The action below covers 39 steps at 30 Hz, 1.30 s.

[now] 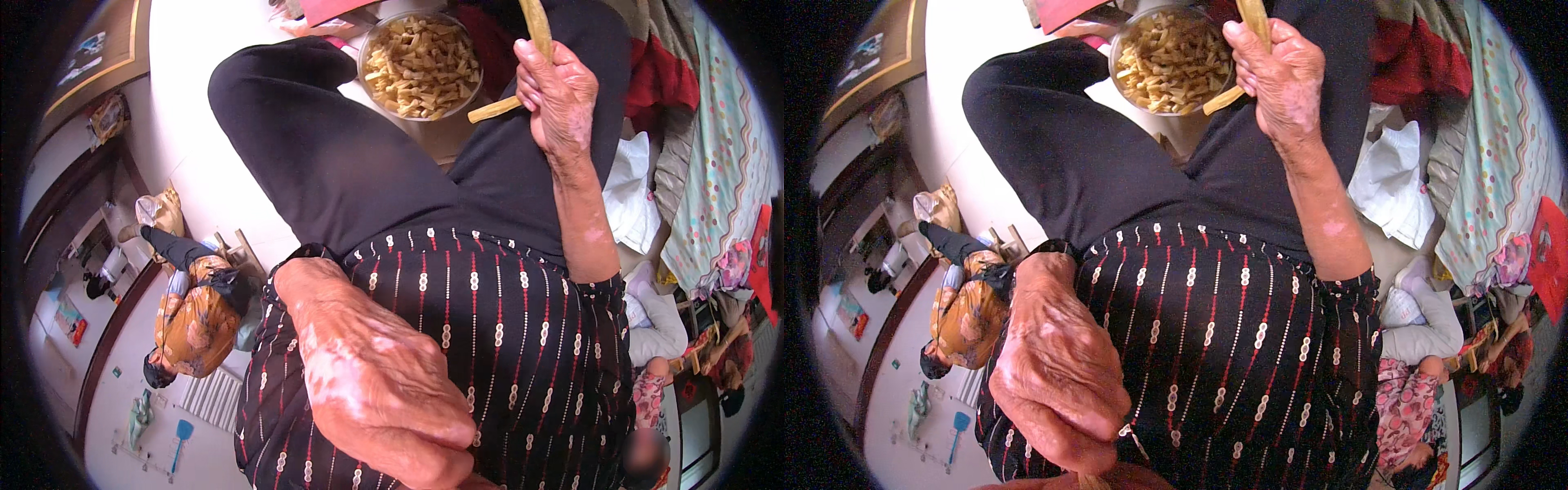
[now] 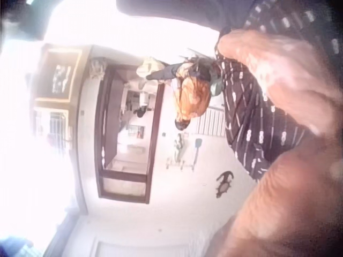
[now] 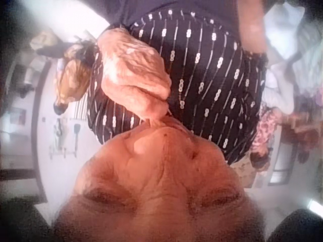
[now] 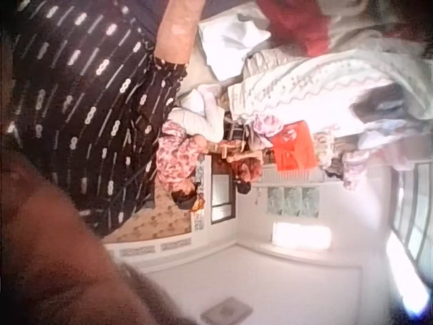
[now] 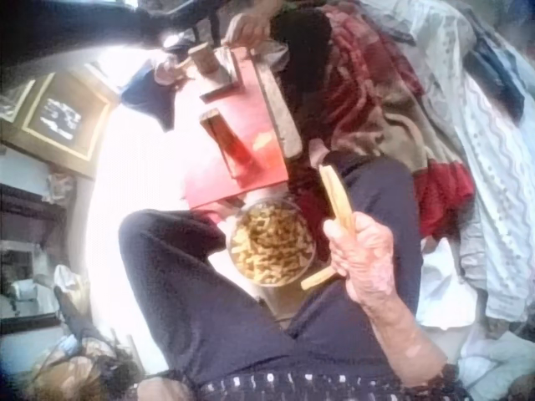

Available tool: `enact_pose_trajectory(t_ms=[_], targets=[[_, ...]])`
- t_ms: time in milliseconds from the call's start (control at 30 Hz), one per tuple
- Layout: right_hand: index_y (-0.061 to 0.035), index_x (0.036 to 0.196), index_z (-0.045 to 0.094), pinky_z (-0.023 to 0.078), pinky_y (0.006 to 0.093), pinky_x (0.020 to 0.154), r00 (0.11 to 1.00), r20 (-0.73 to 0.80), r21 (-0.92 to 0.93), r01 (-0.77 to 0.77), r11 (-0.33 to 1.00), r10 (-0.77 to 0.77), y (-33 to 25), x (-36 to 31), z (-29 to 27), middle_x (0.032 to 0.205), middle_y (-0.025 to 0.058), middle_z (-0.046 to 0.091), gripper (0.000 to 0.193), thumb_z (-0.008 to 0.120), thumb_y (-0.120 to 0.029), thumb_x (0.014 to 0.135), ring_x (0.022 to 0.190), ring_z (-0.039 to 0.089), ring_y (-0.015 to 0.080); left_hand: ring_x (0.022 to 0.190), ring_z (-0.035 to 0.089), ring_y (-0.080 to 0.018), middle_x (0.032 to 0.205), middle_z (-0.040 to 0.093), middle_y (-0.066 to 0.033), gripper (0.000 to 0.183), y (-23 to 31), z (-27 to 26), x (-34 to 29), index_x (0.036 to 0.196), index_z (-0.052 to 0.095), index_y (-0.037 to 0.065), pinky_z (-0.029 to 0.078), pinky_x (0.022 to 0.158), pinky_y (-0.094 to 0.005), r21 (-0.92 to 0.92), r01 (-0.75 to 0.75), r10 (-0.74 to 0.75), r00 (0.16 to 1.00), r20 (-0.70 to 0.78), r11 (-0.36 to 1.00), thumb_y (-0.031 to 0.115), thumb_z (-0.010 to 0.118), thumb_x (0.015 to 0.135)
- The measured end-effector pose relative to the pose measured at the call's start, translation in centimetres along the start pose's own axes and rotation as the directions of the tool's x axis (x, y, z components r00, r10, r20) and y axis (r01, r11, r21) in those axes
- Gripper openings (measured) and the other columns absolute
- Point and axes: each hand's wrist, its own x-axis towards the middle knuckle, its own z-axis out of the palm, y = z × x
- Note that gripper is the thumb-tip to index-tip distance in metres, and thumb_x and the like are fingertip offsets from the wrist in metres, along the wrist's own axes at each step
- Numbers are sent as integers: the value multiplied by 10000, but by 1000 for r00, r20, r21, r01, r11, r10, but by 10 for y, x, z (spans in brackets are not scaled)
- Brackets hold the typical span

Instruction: The person knots yellow strips of food by hand, places them in a bowl, and takes more from a plastic bag.

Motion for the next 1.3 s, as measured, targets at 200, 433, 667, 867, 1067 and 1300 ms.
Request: enact_pose_trajectory(t_ms=[200,433,667,867,1067,1300], targets=[[-17,860,561,281,156,411,1000,29,-7,13,1000,-13,0,0,1,587,-50,426,95,628,-84,848,448,334,5,556,572,-166,673,525,-88,418,-4,1,-3,894,570,-89,396,412,-254,72,-63,63,998,-6,995,308,445,932],[-20,862,566,285,154,416,1000,26,-22,14,1000,-13,0,0,-2,590,-54,429,97,635,-85,843,450,340,3,529,402,-109,849,565,-95,747,-37,-17,-30,1126,517,-39,322,451,-230,-252,555,-514,386,-766,793,606,212,901],[-29,864,559,285,153,416,999,31,1,8,1000,-8,-2,-1,-3,588,-52,419,103,625,-108,854,452,341,10,675,452,-87,862,557,-54,714,-94,-63,-78,1156,490,-41,344,569,-207,-423,312,-502,240,-831,851,563,182,932],[-22,859,563,281,159,415,1000,4,-42,13,999,-13,-1,-1,-2,584,-45,410,127,604,-142,874,462,343,15,1029,520,-214,1143,536,-111,500,-138,-99,-106,1244,457,63,457,801,-289,-472,366,-458,-130,-879,802,446,415,926],[-10,878,583,278,168,420,997,66,-174,-38,984,50,-2,-4,1,597,-47,431,152,597,-162,878,468,349,19,1166,444,-280,1263,436,-203,501,-114,-87,-111,1332,336,-3,365,978,-371,132,872,25,137,-990,472,220,494,912],[11,870,564,436,319,530,772,617,-451,503,737,-150,15,-24,8,642,167,507,109,588,-87,828,561,549,254,1072,541,-285,1164,547,-152,523,-76,-36,-77,1185,506,6,397,943,-415,799,539,81,839,-539,-268,171,685,722]])
